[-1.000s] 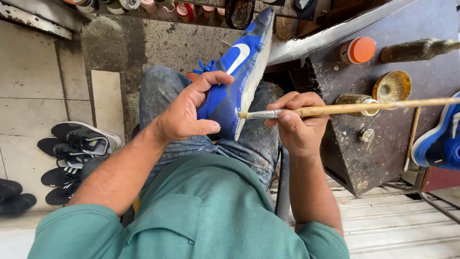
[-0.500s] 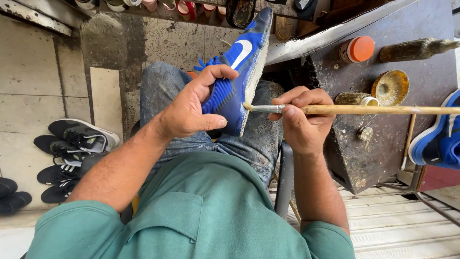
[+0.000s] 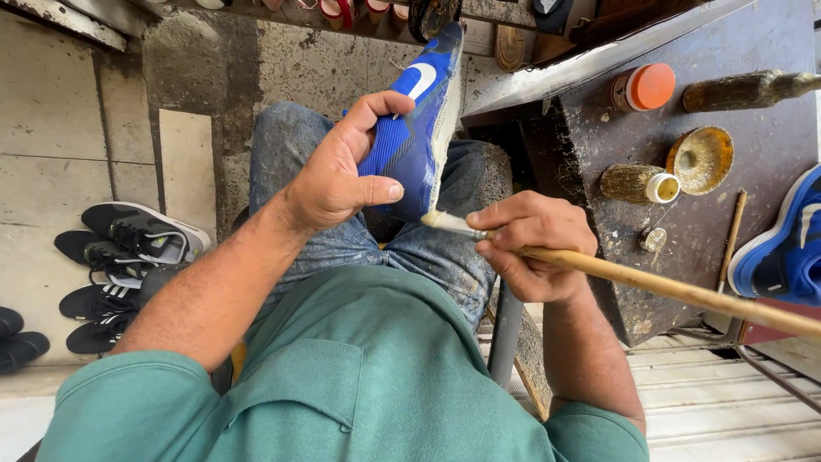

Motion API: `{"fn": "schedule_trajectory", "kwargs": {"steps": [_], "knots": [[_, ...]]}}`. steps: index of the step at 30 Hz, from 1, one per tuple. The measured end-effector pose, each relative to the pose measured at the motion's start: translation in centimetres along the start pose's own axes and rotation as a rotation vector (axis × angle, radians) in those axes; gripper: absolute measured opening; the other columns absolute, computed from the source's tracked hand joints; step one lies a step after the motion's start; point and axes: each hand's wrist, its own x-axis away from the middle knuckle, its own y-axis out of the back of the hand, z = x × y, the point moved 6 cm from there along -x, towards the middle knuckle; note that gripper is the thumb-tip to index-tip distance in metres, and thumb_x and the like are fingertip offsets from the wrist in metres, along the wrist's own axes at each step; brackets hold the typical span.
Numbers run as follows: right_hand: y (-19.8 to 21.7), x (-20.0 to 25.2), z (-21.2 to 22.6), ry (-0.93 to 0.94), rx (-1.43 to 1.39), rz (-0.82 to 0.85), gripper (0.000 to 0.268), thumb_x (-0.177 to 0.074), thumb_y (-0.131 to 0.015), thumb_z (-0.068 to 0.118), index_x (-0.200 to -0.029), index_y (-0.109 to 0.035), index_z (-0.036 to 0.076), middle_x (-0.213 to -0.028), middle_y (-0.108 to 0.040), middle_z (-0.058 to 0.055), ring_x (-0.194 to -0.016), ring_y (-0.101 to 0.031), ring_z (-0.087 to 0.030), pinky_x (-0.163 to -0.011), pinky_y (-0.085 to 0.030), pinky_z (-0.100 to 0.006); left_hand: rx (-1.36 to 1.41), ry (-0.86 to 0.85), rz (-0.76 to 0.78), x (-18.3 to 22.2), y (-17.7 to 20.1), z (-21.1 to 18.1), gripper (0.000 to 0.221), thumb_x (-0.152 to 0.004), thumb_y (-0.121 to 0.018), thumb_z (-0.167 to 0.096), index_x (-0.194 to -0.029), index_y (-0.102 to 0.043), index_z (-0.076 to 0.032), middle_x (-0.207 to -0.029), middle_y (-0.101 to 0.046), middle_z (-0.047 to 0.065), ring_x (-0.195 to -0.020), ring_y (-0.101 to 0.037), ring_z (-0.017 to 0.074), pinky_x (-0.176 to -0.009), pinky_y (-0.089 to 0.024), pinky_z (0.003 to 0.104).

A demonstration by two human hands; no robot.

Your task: Applying adhesive to the sole of a blue sneaker using a brush at a repair bench

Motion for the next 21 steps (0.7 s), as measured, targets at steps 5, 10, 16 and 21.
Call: {"fn": "schedule_trajectory", "kwargs": {"steps": [5, 10, 16, 21], "knots": [[2.3, 2.6, -4.4, -0.119, -0.223, -0.250, 0.024, -0.084, -0.077, -0.002, -0.090, -0.054, 0.003, -0.086, -0.070, -0.033, -0.054, -0.069, -0.022, -0.050, -0.060, -0.029, -0.044, -0.002, 0.124, 0.2, -1.8, -1.3, 0.091, -0.072, -0.084, -0.001, -0.150, -0.036, -0.001, -0.117, -0.063, 0.017, -0.103, -0.069, 0.0205, -0.088, -0.064, 0.034], [4.4, 2.4, -5.8, -0.026, -0.127, -0.468, 0.028, -0.093, -0.073, -0.001, -0.103, -0.046, 0.001, -0.095, -0.068, -0.036, -0.067, -0.073, -0.027, -0.060, -0.064, -0.032, 0.002, 0.019, 0.217, 0.9, -3.6, -2.9, 0.093, -0.071, -0.082, 0.002, -0.152, -0.035, 0.001, -0.122, -0.065, 0.016, -0.107, -0.067, 0.0156, -0.089, -0.062, 0.031], [2.3, 3.6, -4.2, -0.037, -0.263, -0.320, 0.026, -0.085, -0.075, -0.007, -0.092, -0.052, 0.003, -0.101, -0.068, -0.036, -0.080, -0.077, -0.032, -0.070, -0.067, -0.034, 0.012, 0.002, 0.260, 1.4, -2.6, -2.2, 0.094, -0.072, -0.082, 0.000, -0.153, -0.034, 0.002, -0.131, -0.062, 0.016, -0.113, -0.065, 0.0155, -0.093, -0.060, 0.030], [2.7, 3.3, -4.0, -0.008, -0.308, -0.250, 0.023, -0.088, -0.070, -0.007, -0.093, -0.050, 0.005, -0.104, -0.067, -0.035, -0.083, -0.077, -0.032, -0.075, -0.068, -0.035, 0.009, 0.001, 0.277, 1.0, -3.3, -2.5, 0.092, -0.074, -0.081, 0.000, -0.153, -0.033, 0.001, -0.132, -0.062, 0.017, -0.114, -0.065, 0.0164, -0.094, -0.060, 0.031]]}}
